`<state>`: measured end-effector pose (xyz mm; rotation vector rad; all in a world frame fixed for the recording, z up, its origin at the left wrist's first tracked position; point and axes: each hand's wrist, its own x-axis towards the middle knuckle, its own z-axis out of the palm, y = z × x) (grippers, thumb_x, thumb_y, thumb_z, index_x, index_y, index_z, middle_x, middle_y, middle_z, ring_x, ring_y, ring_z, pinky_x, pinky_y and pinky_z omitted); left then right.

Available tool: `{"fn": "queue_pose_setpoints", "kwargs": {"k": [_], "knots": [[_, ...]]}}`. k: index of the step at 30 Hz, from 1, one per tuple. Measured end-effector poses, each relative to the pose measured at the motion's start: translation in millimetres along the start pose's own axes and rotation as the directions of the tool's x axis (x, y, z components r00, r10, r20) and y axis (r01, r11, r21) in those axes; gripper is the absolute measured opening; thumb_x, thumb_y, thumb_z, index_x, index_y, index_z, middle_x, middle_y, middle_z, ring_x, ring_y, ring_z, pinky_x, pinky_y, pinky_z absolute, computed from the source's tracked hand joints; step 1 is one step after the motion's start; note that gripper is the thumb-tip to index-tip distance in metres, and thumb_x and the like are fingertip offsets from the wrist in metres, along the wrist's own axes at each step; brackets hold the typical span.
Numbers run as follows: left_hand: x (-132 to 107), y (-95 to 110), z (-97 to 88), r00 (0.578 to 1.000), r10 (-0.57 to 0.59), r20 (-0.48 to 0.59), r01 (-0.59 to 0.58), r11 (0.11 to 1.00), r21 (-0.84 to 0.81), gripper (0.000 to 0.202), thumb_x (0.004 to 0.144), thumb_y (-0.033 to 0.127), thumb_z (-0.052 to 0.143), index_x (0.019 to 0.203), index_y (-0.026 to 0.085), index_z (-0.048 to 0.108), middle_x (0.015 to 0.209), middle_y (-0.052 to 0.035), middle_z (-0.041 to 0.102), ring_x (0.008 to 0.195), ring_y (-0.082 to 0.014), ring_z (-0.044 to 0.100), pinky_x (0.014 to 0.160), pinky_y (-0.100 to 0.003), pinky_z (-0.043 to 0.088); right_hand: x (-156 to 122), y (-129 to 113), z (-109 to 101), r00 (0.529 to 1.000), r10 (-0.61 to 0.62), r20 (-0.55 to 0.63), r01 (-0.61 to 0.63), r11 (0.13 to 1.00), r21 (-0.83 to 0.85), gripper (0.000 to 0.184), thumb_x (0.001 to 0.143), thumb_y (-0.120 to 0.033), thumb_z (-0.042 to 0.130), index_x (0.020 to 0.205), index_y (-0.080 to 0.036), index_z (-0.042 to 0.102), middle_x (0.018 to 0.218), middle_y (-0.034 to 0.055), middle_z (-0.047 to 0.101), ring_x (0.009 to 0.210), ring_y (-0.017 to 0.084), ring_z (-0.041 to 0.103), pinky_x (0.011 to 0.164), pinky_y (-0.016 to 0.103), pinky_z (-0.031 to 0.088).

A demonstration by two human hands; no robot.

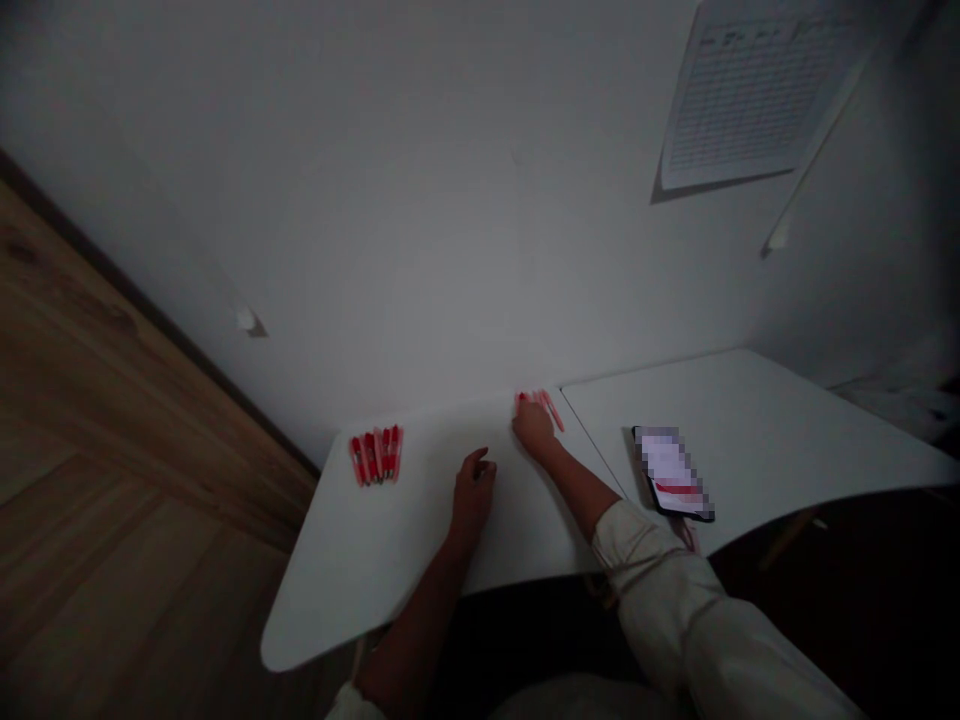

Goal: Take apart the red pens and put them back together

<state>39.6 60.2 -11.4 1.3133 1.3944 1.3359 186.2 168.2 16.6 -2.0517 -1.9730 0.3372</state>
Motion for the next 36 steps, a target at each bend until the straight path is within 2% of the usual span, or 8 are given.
{"fn": "queue_pose_setpoints", "kwargs": {"k": [8, 14, 19, 22, 24, 28, 32, 36], "knots": [[-2, -3, -1.0, 1.0, 0.0, -0.009, 0.0, 1.0, 0.003, 0.035, 0.072, 0.031, 0.065, 0.106, 0.024, 0.062, 0.086, -0.0043, 0.062, 0.084, -0.0196, 0.058, 0.084, -0.035, 0.042, 4, 9, 0, 0.997, -0.025, -0.072, 0.027, 0.999, 0.022, 0.035, 0.087, -0.007, 0.037, 0.118, -0.005, 0.052, 0.112, 0.0196, 0.061, 0.11, 0.022, 0.054, 0.095, 0.03, 0.034], [-1, -1, -0.8, 1.0, 0.006, 0.001, -0.006, 1.0, 0.017, 0.035, 0.074, 0.031, 0.064, 0.108, 0.023, 0.062, 0.087, -0.0046, 0.063, 0.086, -0.0199, 0.058, 0.084, -0.035, 0.042, 4, 10, -4, 0.992, -0.044, -0.118, 0.046, 0.999, 0.013, 0.031, 0.091, -0.013, 0.037, 0.118, -0.007, 0.051, 0.112, 0.0184, 0.06, 0.112, 0.022, 0.051, 0.098, 0.032, 0.03], [-3, 1, -1.2, 1.0, 0.003, -0.005, -0.003, 1.0, -0.011, 0.03, 0.075, 0.031, 0.063, 0.104, 0.023, 0.063, 0.089, -0.005, 0.064, 0.084, -0.0197, 0.059, 0.083, -0.035, 0.043, -22, -3, -2, 0.984, -0.089, -0.156, 0.093, 0.995, 0.02, 0.026, 0.096, -0.029, 0.035, 0.109, -0.015, 0.053, 0.107, 0.0122, 0.061, 0.101, 0.02, 0.056, 0.084, 0.027, 0.038], [-3, 1, -13.0, 0.991, 0.113, -0.065, -0.105, 0.989, 0.107, 0.023, 0.079, 0.031, 0.058, 0.099, 0.023, 0.065, 0.099, -0.0071, 0.064, 0.092, -0.0213, 0.058, 0.083, -0.035, 0.044, -52, -7, 7, 0.964, -0.206, -0.166, 0.215, 0.976, 0.038, 0.027, 0.096, -0.038, 0.035, 0.1, -0.019, 0.054, 0.097, 0.0082, 0.064, 0.089, 0.018, 0.059, 0.072, 0.025, 0.039], [-1, 1, -28.6, 0.961, 0.258, -0.095, -0.213, 0.917, 0.338, 0.024, 0.083, 0.03, 0.052, 0.102, 0.022, 0.064, 0.101, -0.0088, 0.064, 0.093, -0.0222, 0.057, 0.084, -0.037, 0.044, -72, -7, 14, 0.947, -0.271, -0.175, 0.281, 0.959, 0.036, 0.027, 0.096, -0.039, 0.036, 0.095, -0.02, 0.055, 0.091, 0.0061, 0.064, 0.082, 0.016, 0.06, 0.066, 0.024, 0.038], [11, 2, -68.7, 0.882, 0.466, -0.076, -0.247, 0.592, 0.767, 0.03, 0.087, 0.025, 0.044, 0.11, 0.016, 0.061, 0.103, -0.0125, 0.061, 0.1, -0.0256, 0.053, 0.092, -0.043, 0.039, -98, -5, 26, 0.869, -0.422, -0.257, 0.444, 0.895, 0.032, 0.027, 0.095, -0.037, 0.038, 0.087, -0.02, 0.057, 0.082, 0.0031, 0.065, 0.075, 0.014, 0.061, 0.06, 0.023, 0.036], [23, 3, -96.9, 0.858, 0.505, -0.095, -0.111, 0.363, 0.925, 0.037, 0.084, 0.023, 0.046, 0.119, 0.014, 0.056, 0.117, -0.0157, 0.055, 0.114, -0.0315, 0.045, 0.096, -0.049, 0.033, -105, -11, 34, 0.806, -0.504, -0.311, 0.546, 0.836, 0.06, 0.026, 0.095, -0.035, 0.04, 0.083, -0.019, 0.058, 0.078, 0.0031, 0.066, 0.07, 0.013, 0.06, 0.059, 0.023, 0.035], [26, -3, -104.4, 0.873, 0.469, -0.13, -0.003, 0.271, 0.962, 0.044, 0.083, 0.023, 0.046, 0.126, 0.014, 0.05, 0.126, -0.0181, 0.05, 0.116, -0.0357, 0.042, 0.093, -0.053, 0.034, -105, -13, 41, 0.771, -0.542, -0.335, 0.597, 0.798, 0.083, 0.027, 0.094, -0.033, 0.041, 0.082, -0.019, 0.059, 0.075, 0.0031, 0.065, 0.068, 0.013, 0.06, 0.059, 0.022, 0.035]]}}
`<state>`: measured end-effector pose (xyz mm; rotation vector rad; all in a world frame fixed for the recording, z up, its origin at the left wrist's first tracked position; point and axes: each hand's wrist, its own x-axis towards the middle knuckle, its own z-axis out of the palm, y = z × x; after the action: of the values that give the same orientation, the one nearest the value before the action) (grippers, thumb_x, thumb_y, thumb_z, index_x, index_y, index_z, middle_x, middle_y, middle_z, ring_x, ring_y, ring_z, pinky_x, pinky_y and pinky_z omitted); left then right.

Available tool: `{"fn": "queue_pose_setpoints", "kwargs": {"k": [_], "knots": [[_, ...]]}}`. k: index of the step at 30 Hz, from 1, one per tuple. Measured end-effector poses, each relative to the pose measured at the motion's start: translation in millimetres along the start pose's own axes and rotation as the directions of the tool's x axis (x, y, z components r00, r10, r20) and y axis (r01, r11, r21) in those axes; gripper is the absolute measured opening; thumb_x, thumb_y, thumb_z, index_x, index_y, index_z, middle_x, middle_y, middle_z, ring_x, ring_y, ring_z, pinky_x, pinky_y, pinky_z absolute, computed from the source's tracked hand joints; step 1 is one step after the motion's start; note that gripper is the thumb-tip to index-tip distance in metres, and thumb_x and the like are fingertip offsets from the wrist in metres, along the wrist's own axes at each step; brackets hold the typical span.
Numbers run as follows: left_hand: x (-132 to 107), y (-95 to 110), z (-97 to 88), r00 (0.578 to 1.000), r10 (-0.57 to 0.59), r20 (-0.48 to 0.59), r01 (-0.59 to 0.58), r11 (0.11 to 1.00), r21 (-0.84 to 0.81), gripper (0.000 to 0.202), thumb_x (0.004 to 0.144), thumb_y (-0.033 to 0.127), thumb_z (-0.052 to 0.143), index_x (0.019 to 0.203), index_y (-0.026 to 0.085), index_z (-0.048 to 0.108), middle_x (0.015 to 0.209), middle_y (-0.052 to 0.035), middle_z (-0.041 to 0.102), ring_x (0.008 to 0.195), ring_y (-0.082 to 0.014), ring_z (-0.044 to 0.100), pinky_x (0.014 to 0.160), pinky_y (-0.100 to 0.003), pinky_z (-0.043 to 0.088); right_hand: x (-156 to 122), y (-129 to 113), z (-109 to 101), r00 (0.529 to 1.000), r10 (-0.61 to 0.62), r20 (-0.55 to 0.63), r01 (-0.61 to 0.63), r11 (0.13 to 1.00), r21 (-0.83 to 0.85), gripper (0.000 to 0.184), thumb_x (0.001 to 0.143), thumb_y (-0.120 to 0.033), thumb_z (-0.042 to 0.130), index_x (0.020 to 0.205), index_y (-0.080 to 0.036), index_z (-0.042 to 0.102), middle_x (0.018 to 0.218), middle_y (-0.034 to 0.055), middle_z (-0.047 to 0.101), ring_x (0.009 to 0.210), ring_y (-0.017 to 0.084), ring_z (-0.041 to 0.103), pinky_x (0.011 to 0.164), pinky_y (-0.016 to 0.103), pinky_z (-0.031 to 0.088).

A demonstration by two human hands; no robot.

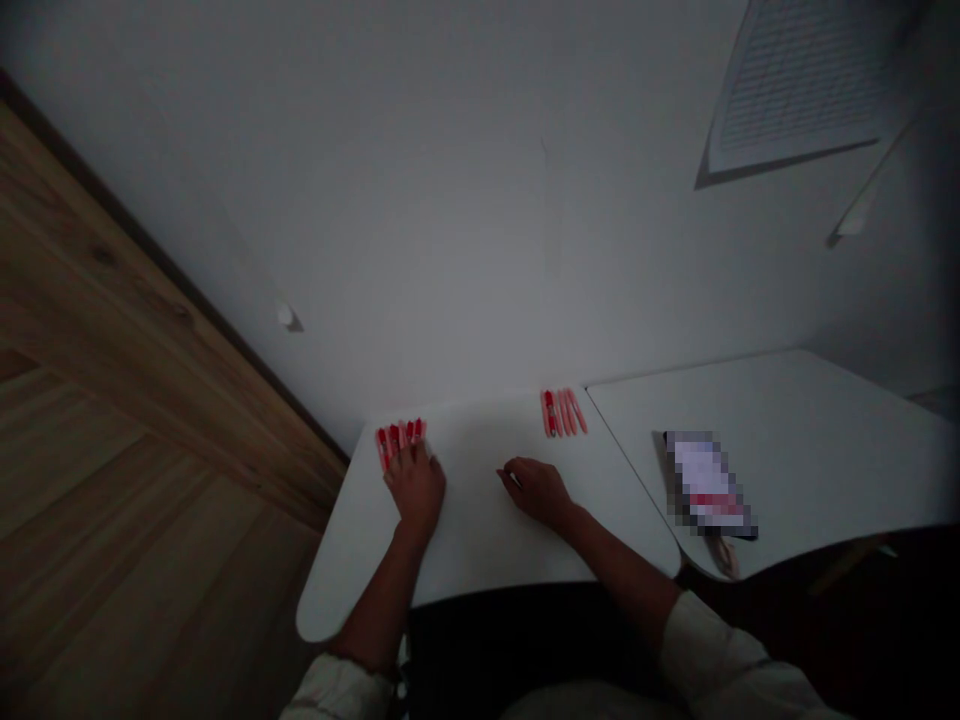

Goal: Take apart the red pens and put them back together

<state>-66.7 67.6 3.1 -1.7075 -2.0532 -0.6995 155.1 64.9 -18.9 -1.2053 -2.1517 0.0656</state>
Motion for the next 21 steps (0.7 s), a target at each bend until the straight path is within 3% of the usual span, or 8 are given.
{"fn": "queue_pose_setpoints", "kwargs": {"k": [9, 21], "knots": [[-1.8, -0.9, 5.8, 0.999, -0.02, 0.03, 0.019, 1.0, 0.025, 0.041, 0.085, 0.024, 0.044, 0.124, 0.018, 0.054, 0.123, -0.0179, 0.052, 0.116, -0.0372, 0.042, 0.087, -0.053, 0.035, -1.9, 2.4, 0.7, 1.0, -0.015, -0.008, 0.016, 0.999, 0.045, 0.026, 0.094, -0.033, 0.042, 0.081, -0.018, 0.059, 0.073, 0.0028, 0.065, 0.066, 0.013, 0.059, 0.059, 0.023, 0.035], [3.5, 0.3, 6.7, 0.999, -0.008, 0.044, 0.005, 0.997, 0.075, 0.032, 0.085, 0.033, 0.046, 0.103, 0.016, 0.065, 0.113, -0.0178, 0.054, 0.112, -0.0369, 0.042, 0.084, -0.051, 0.035, -2.5, 4.5, 3.2, 1.0, -0.016, 0.024, 0.015, 0.998, 0.064, 0.026, 0.094, -0.034, 0.041, 0.084, -0.019, 0.059, 0.077, 0.0031, 0.066, 0.069, 0.013, 0.06, 0.061, 0.022, 0.036]]}}
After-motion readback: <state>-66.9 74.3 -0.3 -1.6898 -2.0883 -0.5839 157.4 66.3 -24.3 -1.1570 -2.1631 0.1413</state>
